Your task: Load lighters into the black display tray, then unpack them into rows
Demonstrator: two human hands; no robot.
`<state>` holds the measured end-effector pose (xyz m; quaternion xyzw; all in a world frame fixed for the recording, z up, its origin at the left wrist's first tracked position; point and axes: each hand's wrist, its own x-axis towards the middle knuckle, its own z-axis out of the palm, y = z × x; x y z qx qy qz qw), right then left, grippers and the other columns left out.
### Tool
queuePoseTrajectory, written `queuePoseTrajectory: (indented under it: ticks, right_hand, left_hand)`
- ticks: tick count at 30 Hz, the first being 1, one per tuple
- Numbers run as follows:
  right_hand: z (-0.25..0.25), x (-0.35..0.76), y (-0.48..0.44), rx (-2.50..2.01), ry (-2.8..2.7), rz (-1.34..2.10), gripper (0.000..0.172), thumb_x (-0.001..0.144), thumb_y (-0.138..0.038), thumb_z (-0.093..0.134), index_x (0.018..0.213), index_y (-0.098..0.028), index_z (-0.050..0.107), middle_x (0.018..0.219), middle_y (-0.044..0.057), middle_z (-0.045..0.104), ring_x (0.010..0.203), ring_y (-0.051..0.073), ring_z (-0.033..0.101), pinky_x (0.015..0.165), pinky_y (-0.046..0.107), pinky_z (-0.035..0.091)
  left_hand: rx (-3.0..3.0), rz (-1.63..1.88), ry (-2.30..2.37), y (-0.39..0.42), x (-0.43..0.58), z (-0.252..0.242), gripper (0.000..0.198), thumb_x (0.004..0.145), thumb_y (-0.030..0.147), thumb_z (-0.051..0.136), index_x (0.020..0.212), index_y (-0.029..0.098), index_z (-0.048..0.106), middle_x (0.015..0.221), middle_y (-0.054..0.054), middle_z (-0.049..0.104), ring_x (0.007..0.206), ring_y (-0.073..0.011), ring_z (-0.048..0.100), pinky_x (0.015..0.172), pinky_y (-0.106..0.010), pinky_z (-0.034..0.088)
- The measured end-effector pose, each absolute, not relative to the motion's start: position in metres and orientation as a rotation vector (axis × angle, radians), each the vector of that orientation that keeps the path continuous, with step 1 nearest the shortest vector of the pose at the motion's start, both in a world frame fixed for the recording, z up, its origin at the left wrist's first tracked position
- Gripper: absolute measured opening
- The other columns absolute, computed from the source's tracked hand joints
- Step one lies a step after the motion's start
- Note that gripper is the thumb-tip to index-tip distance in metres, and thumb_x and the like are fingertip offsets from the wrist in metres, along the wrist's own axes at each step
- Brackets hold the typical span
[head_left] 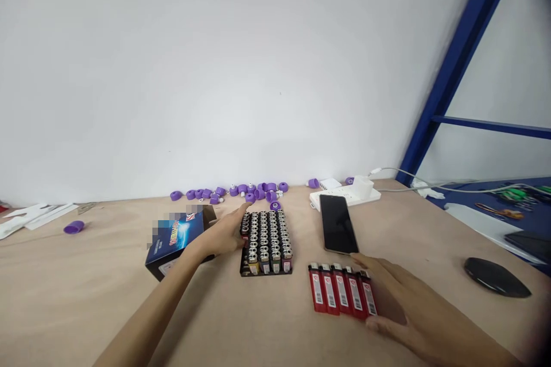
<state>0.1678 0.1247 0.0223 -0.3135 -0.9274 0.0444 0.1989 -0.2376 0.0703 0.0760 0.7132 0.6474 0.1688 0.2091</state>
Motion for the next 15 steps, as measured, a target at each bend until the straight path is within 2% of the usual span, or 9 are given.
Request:
queuePoseTrajectory:
  ticks: [4,9,15]
  right_hand:
    - [0.035,0.163,0.112,-0.602,-2.47,-0.077,0.064,0.085,-0.048,0.065,0.142,-0.026,0.045,0.12,0.008,0.072,0.101,0.029,0.072,0.085,0.039,0.061]
    - [0.026,0.166,0.101,-0.425,-2.382,-0.262,0.069,0.086,-0.064,0.057,0.14,-0.022,0.048,0.11,0.009,0.076,0.092,0.029,0.075,0.071,0.037,0.065]
    - [0.02,0.171,0.094,-0.497,-2.32,-0.216,0.051,0.091,-0.058,0.051,0.128,-0.023,0.055,0.105,0.009,0.077,0.091,0.027,0.076,0.07,0.034,0.066]
  left_hand:
    - [1.946,0.536,1.797,0.074,-0.243,0.07,0.099,0.069,0.024,0.064,0.155,0.014,0.016,0.122,-0.017,0.065,0.108,-0.0344,0.061,0.093,-0.046,0.046]
    - [1.894,0.627,1.769,0.074,-0.246,0.072,0.101,0.066,0.023,0.068,0.155,0.017,0.019,0.114,-0.013,0.066,0.103,-0.0332,0.061,0.093,-0.045,0.044]
    - [1.814,0.739,1.702,0.064,-0.248,0.105,0.09,0.068,0.019,0.072,0.147,0.019,0.029,0.102,-0.007,0.066,0.1,-0.0295,0.062,0.088,-0.042,0.048]
